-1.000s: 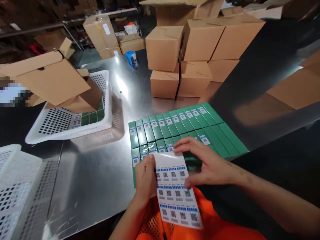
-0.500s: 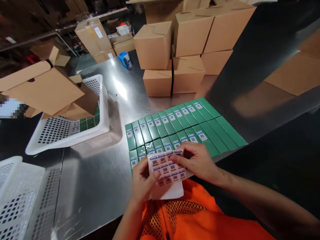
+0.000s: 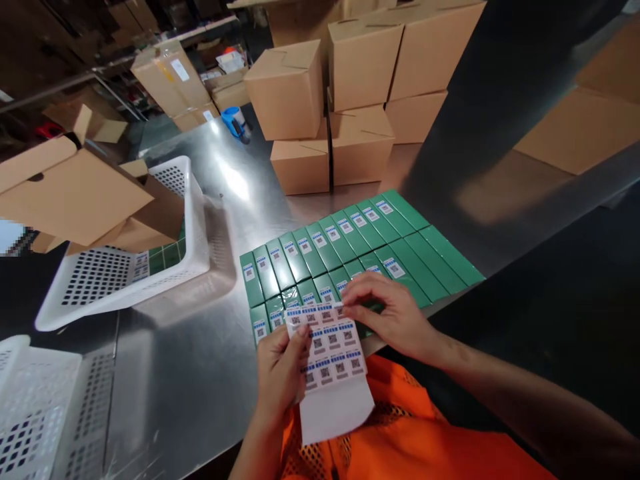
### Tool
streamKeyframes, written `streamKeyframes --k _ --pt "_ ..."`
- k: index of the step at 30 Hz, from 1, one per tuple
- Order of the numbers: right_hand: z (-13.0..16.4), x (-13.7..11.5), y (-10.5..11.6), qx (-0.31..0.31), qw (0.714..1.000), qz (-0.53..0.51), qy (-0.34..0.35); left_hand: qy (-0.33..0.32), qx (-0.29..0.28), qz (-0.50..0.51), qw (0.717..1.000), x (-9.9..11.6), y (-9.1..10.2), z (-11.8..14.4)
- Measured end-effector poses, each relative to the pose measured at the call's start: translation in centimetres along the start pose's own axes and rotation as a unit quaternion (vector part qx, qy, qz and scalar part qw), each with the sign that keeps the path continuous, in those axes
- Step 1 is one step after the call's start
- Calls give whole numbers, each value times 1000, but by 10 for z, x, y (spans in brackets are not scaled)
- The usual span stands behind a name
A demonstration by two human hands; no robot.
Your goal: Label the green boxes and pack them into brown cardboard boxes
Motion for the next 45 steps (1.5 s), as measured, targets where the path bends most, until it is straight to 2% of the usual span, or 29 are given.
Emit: streamKeyframes --k 2,5,7,9,11,15,19,25,28,33,34,36,38,40,43,45 --pt "2 -19 6 4 996 16 82 7 -12 -8 1000 -3 -1 0" --pt "-3 -31 35 26 994 -49 99 17 -24 -26 999 -11 3 -1" --pt "-13 -27 75 92 992 -60 59 33 -24 -37 998 -17 6 -2" --pt "-25 -15 113 138 990 -14 -17 39 -30 -52 997 -19 8 -2" --pt "-34 6 136 119 986 39 -113 30 -37 -73 996 -17 7 -3" --pt "-39 52 139 -1 962 61 -267 2 -45 -113 993 -9 5 -4" --pt "-39 71 137 -8 948 78 -310 -17 -41 -133 990 -7 6 -5" --pt "-40 77 137 -7 944 129 -302 -20 -48 -128 990 -7 5 -3" --pt "-46 73 142 -12 938 213 -271 -36 -42 -143 988 -2 5 -2" --pt "-54 50 155 2 870 456 -188 -65 -13 -137 988 8 4 2" --pt "-54 42 151 16 869 469 -158 -70 -7 -129 989 10 4 3" --pt "-47 26 132 32 900 424 -97 -79 -2 -119 990 12 2 5" --pt "-36 15 96 3 945 323 -45 -93 -9 -120 988 14 -1 5" --pt "-23 10 51 -59 972 229 -15 -110 -32 -133 984 16 -4 4" --pt "-12 6 -2 -117 978 171 18 -134 -73 -161 975 17 -8 2" --pt "-12 0 -18 -108 981 154 52 -143 -80 -169 972 17 -7 0"
Point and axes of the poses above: each hand's wrist, its own z-axis away from the middle knuckle, its own y-axis out of the back of the hand, x = y × z, the point moved 10 cm from there along -z, towards the middle knuckle, and after that the axes turned 6 degrees about x, right-handed, at the moved point
